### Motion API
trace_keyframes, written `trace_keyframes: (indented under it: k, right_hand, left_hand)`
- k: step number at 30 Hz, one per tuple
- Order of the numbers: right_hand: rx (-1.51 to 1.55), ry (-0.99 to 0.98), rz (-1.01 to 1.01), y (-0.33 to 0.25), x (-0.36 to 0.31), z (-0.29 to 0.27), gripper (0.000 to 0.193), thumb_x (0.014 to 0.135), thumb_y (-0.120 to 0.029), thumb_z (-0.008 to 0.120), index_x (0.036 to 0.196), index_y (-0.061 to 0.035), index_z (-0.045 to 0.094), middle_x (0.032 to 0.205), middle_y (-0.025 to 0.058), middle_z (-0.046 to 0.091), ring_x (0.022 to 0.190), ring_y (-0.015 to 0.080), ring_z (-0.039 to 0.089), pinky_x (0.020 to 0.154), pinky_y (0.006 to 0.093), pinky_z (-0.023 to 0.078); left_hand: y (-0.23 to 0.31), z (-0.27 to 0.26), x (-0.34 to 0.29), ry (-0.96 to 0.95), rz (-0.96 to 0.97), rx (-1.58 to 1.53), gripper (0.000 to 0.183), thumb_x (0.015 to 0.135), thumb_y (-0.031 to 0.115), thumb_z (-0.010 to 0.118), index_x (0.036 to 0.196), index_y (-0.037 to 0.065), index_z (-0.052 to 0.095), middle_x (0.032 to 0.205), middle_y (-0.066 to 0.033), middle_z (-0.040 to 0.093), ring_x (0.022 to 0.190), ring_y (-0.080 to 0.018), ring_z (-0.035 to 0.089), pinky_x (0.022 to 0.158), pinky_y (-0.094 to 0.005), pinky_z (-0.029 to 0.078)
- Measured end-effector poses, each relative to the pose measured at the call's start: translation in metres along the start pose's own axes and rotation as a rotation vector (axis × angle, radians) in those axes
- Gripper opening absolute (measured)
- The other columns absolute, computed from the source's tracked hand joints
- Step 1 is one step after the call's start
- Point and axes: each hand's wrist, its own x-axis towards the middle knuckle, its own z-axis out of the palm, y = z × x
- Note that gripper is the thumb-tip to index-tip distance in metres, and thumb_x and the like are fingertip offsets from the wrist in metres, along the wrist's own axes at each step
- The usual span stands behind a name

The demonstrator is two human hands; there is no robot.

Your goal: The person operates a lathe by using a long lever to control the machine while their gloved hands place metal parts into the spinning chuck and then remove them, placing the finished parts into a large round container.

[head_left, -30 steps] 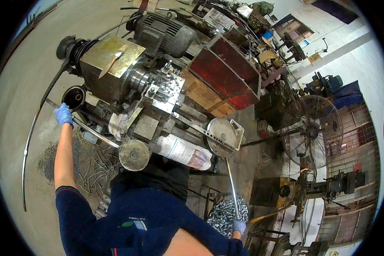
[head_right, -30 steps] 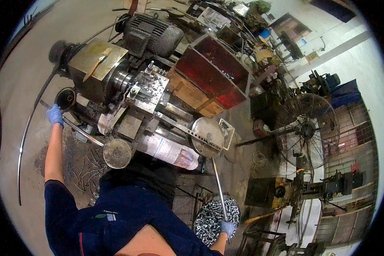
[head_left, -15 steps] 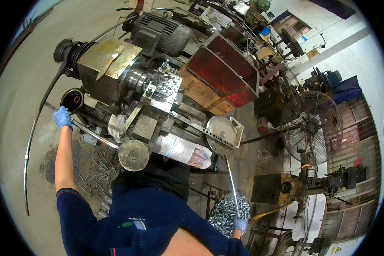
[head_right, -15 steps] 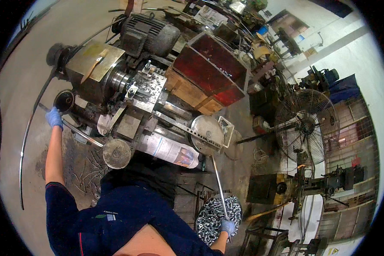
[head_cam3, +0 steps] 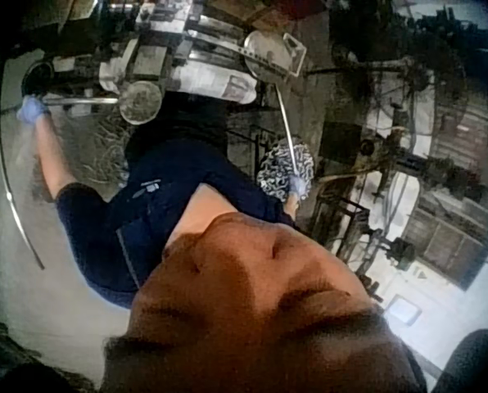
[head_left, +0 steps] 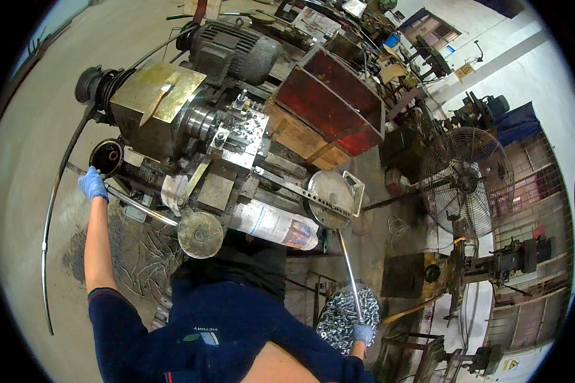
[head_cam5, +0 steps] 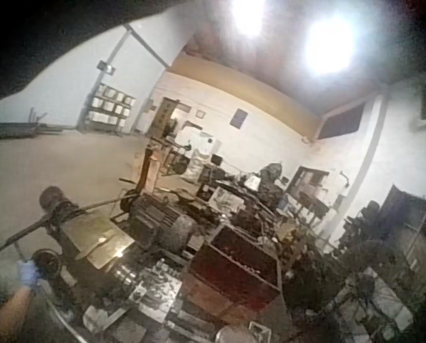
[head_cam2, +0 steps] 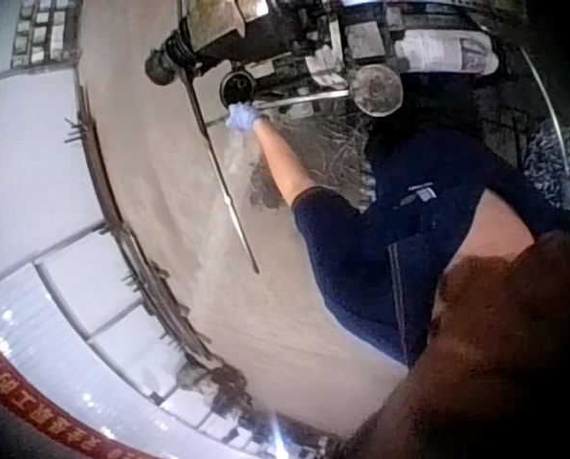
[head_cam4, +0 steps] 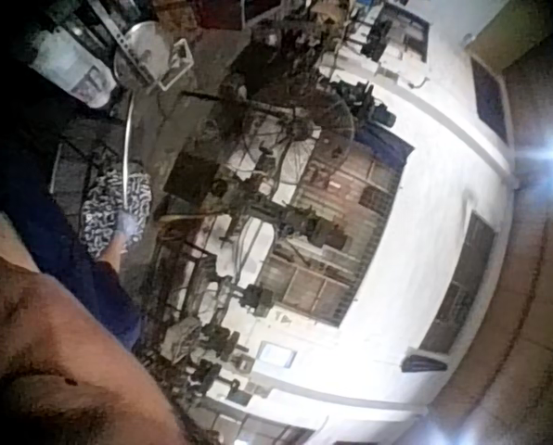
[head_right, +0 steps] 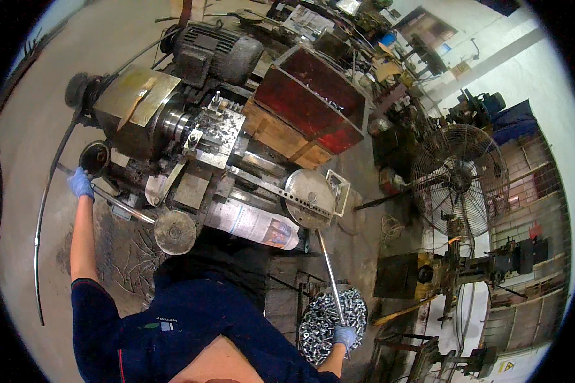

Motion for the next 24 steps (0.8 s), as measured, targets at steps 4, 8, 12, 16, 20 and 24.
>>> trace_keyframes:
  k: [4, 8, 12, 16, 20, 24]
  right_hand:
    - [-0.028, -0.026, -0.063, 0.014, 0.019, 0.019, 0.045, 0.064, -0.037, 0.065, 0.091, -0.0007, 0.066, 0.095, 0.0240, 0.063, 0.091, 0.0356, 0.061, 0.082, 0.0402, 0.048]
    - [0.097, 0.026, -0.187, -0.039, -0.027, -0.033, 0.044, 0.064, -0.044, 0.065, 0.086, -0.0062, 0.068, 0.080, 0.0211, 0.065, 0.081, 0.0350, 0.063, 0.074, 0.0406, 0.049]
    - [0.139, 0.109, -0.405, -0.114, -0.030, -0.034, 0.049, 0.067, -0.057, 0.062, 0.091, -0.0140, 0.066, 0.090, 0.0147, 0.066, 0.090, 0.0330, 0.060, 0.090, 0.0433, 0.038]
    - [-0.123, -0.039, -0.448, -0.177, 0.011, -0.030, 0.048, 0.075, -0.055, 0.053, 0.103, -0.0186, 0.066, 0.103, 0.0114, 0.065, 0.102, 0.0323, 0.057, 0.097, 0.0498, 0.032]
    - [-0.152, 0.006, -0.414, -0.201, 0.051, -0.058, 0.048, 0.075, -0.054, 0.052, 0.095, -0.0143, 0.069, 0.103, 0.0118, 0.064, 0.106, 0.0336, 0.055, 0.099, 0.0533, 0.030]
    - [-0.224, 0.154, -0.484, -0.250, 0.122, -0.079, 0.045, 0.075, -0.045, 0.055, 0.099, -0.0091, 0.067, 0.111, 0.0146, 0.060, 0.111, 0.0361, 0.050, 0.098, 0.0552, 0.029]
  left_hand:
    - [0.002, 0.002, -0.007, 0.013, -0.004, -0.023, 0.024, 0.080, 0.016, 0.059, 0.075, -0.007, 0.054, 0.065, -0.0124, 0.061, 0.048, -0.0185, 0.057, 0.043, -0.0311, 0.045]
    - [0.014, -0.002, -0.010, 0.014, -0.024, 0.016, 0.022, 0.081, 0.015, 0.059, 0.076, -0.006, 0.054, 0.063, -0.0112, 0.059, 0.048, -0.0180, 0.056, 0.043, -0.0298, 0.045]
    - [0.011, 0.001, -0.007, -0.030, -0.017, 0.024, 0.020, 0.082, 0.013, 0.058, 0.076, -0.006, 0.055, 0.063, -0.0111, 0.059, 0.047, -0.0173, 0.056, 0.042, -0.0289, 0.046]
    - [0.016, 0.002, -0.010, -0.013, -0.015, 0.012, 0.019, 0.082, 0.012, 0.057, 0.076, -0.006, 0.055, 0.063, -0.0112, 0.059, 0.045, -0.0171, 0.055, 0.041, -0.0283, 0.046]
    - [0.000, -0.011, 0.003, -0.049, 0.014, 0.000, 0.018, 0.081, 0.012, 0.056, 0.078, -0.006, 0.056, 0.061, -0.0110, 0.058, 0.044, -0.0173, 0.055, 0.040, -0.0283, 0.047]
    - [0.014, 0.000, -0.022, -0.017, -0.009, 0.050, 0.017, 0.082, 0.014, 0.057, 0.074, -0.001, 0.056, 0.060, -0.0076, 0.057, 0.042, -0.0156, 0.052, 0.040, -0.0268, 0.044]
